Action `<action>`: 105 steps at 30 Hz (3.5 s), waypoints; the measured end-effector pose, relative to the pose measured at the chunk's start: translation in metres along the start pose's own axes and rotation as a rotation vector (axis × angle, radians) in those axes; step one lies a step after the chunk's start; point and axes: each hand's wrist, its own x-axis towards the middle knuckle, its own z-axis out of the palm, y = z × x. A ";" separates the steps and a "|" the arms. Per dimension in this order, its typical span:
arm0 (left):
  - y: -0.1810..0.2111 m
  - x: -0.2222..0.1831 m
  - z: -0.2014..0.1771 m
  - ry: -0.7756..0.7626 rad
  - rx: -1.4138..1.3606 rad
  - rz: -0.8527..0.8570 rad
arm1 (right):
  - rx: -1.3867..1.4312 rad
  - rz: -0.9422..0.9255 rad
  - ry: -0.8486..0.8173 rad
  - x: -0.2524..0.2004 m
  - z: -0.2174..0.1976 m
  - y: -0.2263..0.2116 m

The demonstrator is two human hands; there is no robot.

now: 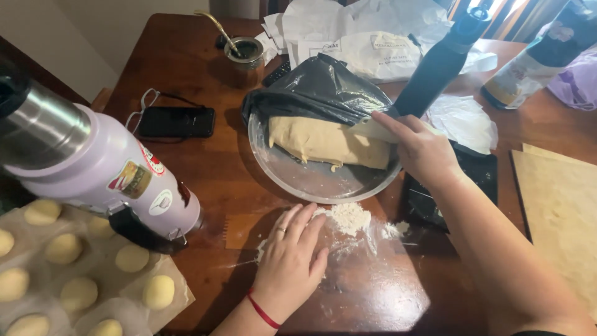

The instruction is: Portioning dough by weight and rolling it into uniform balls for baking

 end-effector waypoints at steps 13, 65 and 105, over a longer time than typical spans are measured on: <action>-0.020 0.002 0.018 -0.033 0.090 -0.007 | -0.028 0.172 -0.310 0.025 0.028 0.010; -0.027 -0.005 0.026 0.042 -0.038 -0.001 | 0.085 0.160 -0.182 0.001 -0.026 -0.050; -0.020 -0.001 0.025 0.058 -0.113 -0.038 | 0.242 0.455 -0.433 0.085 0.013 -0.100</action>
